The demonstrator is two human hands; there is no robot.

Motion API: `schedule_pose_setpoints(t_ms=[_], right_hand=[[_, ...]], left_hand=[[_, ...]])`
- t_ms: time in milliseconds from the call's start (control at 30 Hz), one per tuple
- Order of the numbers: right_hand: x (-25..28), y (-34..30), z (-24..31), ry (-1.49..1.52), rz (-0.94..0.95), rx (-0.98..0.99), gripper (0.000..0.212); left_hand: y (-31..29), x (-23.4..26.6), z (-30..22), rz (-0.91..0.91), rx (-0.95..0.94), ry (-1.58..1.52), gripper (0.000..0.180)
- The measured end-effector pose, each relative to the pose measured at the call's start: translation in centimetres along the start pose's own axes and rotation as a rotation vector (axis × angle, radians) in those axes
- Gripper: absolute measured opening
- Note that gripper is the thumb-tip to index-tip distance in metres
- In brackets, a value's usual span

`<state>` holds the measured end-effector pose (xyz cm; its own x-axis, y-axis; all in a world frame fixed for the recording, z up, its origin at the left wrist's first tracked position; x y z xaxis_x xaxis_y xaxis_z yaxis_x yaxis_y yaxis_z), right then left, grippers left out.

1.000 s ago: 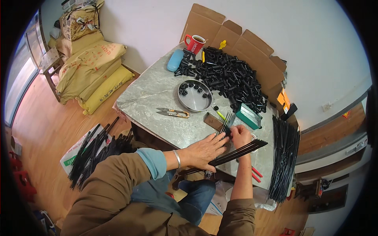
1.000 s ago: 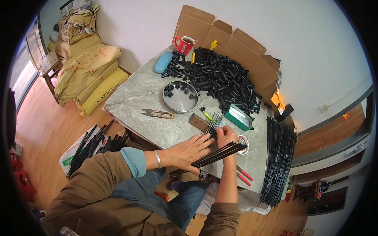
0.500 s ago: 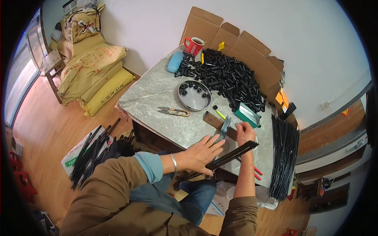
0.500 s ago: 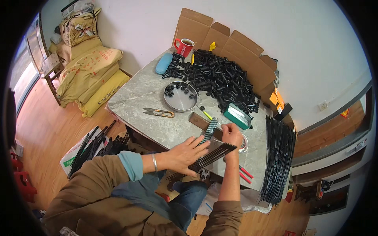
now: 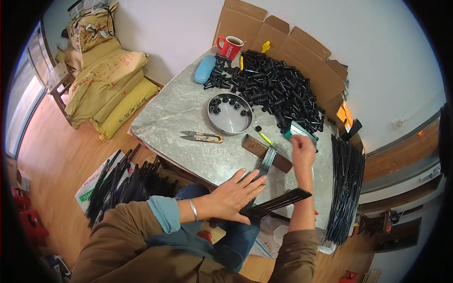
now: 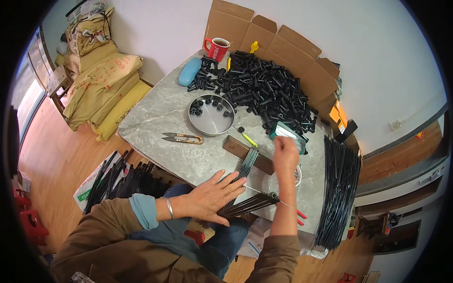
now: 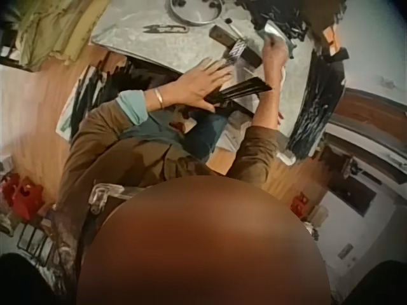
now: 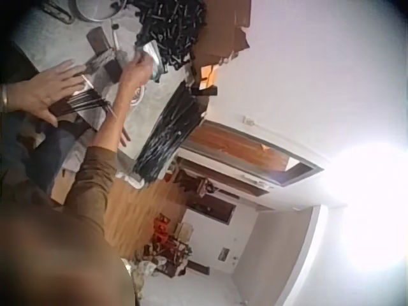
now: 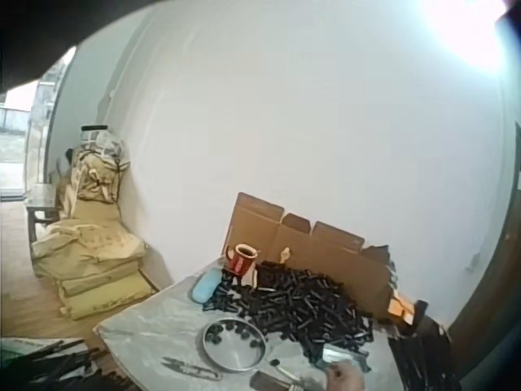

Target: Assembling black plastic rods into a comb-like holder using pliers on a production floor.

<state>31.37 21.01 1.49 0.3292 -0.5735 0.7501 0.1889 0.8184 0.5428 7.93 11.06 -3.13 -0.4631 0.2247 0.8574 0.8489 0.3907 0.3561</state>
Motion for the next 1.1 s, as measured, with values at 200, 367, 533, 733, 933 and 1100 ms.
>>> schedule_pose_setpoints(t_ms=[200,367,533,733,933,1100], right_hand=[[0.1,4.9,-6.5,-0.297,0.143,-0.14,0.022],[-1.3,6.1,-7.4,-0.41,0.383,-0.206,0.017],[0.2,6.1,-7.1,-0.402,0.226,-0.092,0.013],[1.2,4.5,-4.3,-0.12,0.04,-0.019,0.012],[-2.8,0.8,0.1,0.203,0.569,0.008,0.017],[0.2,1.1,0.8,0.526,0.696,-0.196,0.015]], left_hand=[[0.8,0.4,-0.2,0.06,0.025,-0.051,0.095],[1.1,0.4,-0.1,0.089,0.056,-0.091,0.096],[1.3,0.5,0.0,0.117,0.067,-0.09,0.097],[1.3,-0.1,0.1,0.119,0.063,-0.105,0.097],[1.3,0.3,0.0,0.126,0.066,-0.111,0.097],[1.3,0.4,-0.2,0.129,0.04,-0.092,0.096]])
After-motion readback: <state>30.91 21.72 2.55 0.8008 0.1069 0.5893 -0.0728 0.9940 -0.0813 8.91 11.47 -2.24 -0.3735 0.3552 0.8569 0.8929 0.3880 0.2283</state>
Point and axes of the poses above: each hand's wrist, its own y-axis towards the middle knuckle, its own x-axis out of the back of the hand, z = x × y, the point moved 4 cm from there along y, towards the middle knuckle, and after that the axes turned 2 degrees about -y, right-handed, at the moved point
